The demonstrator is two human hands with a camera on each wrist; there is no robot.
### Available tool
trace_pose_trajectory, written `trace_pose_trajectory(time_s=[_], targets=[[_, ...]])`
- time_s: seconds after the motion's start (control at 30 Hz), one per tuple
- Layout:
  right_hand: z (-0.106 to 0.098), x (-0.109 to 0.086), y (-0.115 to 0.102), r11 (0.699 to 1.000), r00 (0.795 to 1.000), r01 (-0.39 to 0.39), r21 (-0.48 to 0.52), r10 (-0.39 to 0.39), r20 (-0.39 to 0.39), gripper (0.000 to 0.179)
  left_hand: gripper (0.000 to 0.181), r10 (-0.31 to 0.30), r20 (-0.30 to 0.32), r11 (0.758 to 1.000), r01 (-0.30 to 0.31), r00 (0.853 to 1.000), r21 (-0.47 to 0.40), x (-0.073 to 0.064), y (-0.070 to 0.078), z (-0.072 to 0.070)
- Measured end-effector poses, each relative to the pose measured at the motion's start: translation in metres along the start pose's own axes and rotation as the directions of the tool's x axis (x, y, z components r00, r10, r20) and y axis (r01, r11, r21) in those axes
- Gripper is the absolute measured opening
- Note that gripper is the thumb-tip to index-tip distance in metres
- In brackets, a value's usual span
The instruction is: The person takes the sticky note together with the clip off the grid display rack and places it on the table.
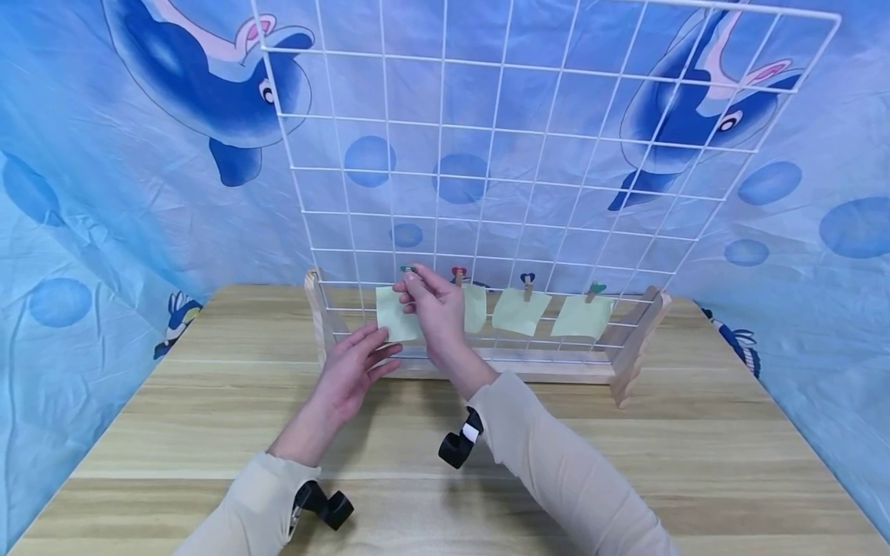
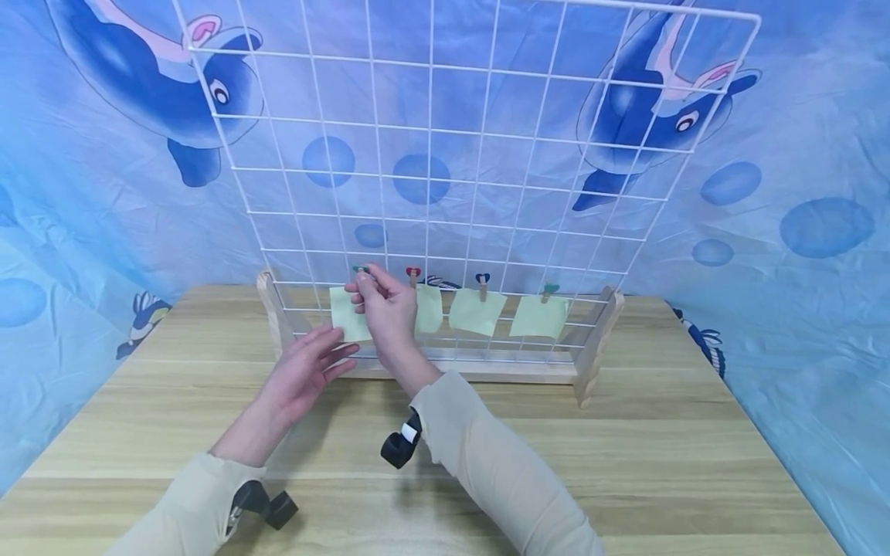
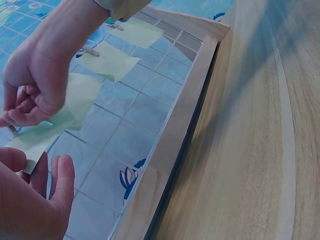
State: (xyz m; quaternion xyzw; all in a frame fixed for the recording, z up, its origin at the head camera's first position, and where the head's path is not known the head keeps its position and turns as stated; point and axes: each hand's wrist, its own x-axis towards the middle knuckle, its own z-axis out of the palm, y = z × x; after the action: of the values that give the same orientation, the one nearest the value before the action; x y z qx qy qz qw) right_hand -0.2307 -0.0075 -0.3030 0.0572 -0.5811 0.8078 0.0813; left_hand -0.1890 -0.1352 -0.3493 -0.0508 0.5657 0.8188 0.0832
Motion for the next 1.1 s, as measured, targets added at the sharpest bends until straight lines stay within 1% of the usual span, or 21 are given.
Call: trace_pose_trajectory(time_s=[0.17, 0.4, 0.57, 0.8, 1.0, 1.1], targets=[[0.001, 0.000, -0.004, 1.000, 1.000, 0.015, 0.018, -0.015, 0.010, 0.026, 0.018, -0.001, -0.006, 1.000, 0.001, 1.000, -0.001, 0.000, -0.001, -0.001], [-0.002, -0.004, -0.007, 0.999, 0.999, 0.024, 0.025, -0.024, 0.035, 0.024, 0.029, -0.007, -0.007, 1.000, 0.007, 1.000, 0.016, -0.001, -0.001, -0.003], [-0.004, -0.008, -0.009, 0.999, 0.997, 0.037, 0.032, -0.039, 0.060, 0.021, 0.027, -0.013, -0.023, 1.000, 0.013, 1.000, 0.016, -0.003, -0.001, -0.005], [-0.009, -0.013, -0.010, 0.999, 0.996, 0.018, 0.042, -0.021, 0.085, 0.023, 0.026, -0.017, -0.035, 1.000, 0.017, 0.999, 0.017, -0.005, -0.003, -0.009], [-0.017, -0.018, -0.010, 0.998, 0.997, -0.013, 0.054, 0.009, 0.077, 0.026, 0.019, -0.011, -0.041, 1.000, 0.012, 0.999, 0.027, -0.008, -0.004, -0.016], [-0.024, -0.022, -0.011, 0.998, 0.997, -0.032, 0.059, 0.027, 0.078, 0.028, 0.019, -0.017, -0.044, 0.999, 0.018, 0.999, 0.028, -0.009, -0.004, -0.019]])
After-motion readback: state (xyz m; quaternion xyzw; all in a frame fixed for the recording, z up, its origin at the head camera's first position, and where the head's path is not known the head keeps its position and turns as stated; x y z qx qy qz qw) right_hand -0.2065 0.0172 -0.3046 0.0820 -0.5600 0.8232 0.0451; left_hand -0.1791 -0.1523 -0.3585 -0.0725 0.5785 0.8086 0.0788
